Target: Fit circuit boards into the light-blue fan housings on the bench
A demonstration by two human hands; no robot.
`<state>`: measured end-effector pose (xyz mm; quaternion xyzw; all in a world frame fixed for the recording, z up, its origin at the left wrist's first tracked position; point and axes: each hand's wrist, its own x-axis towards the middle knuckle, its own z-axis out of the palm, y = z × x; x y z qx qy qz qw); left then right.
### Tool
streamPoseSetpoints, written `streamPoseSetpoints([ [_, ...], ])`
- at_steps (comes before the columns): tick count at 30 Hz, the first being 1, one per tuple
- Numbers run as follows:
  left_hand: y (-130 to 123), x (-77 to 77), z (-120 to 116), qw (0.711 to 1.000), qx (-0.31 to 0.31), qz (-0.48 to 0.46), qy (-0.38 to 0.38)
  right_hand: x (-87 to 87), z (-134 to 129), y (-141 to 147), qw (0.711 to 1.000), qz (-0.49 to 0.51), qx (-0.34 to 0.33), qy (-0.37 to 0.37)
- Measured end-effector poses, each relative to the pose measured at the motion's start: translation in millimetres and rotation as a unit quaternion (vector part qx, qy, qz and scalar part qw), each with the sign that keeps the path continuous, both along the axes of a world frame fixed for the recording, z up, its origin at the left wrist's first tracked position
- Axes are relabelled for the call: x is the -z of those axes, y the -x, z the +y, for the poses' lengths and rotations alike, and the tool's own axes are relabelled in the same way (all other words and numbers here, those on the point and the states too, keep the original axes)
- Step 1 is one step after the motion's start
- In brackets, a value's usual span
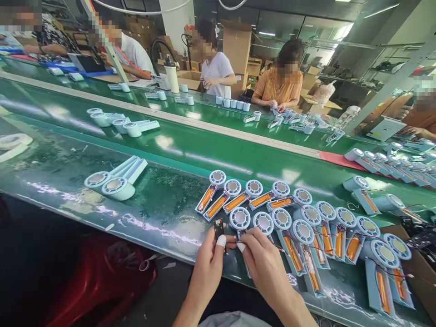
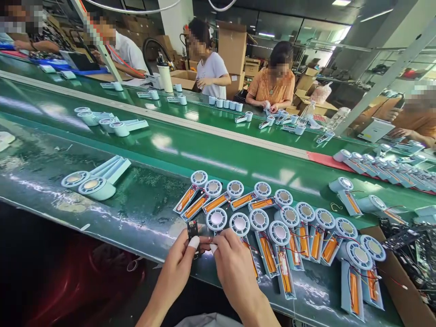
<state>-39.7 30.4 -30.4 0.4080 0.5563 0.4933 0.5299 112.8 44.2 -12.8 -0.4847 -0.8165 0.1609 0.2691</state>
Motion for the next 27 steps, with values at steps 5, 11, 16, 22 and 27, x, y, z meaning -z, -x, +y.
streamPoseSetpoints([
  [5,5,-6.7,-8,0.998,0.035,-0.018,0.039,-4.1,-7,-9,0.975,0.175,-0.005,0.135],
  [11,9,-8.4,-10,0.994,0.014,0.087,0.065,-2.8,-11,-12,0.954,0.193,0.028,0.229],
  [16,10,-9.2,-6,0.989,0.07,0.125,0.037,-4.6,-4,-15,0.981,0.078,0.013,0.177],
  [22,4,-18.5,2,0.989,0.117,0.06,0.061,-10.6,-2,-26,0.991,0.022,-0.056,0.116],
  [27,3,-20.7,5,0.989,0.117,0.051,0.074,-18.7,-9,-29,0.998,0.001,-0.035,0.05],
])
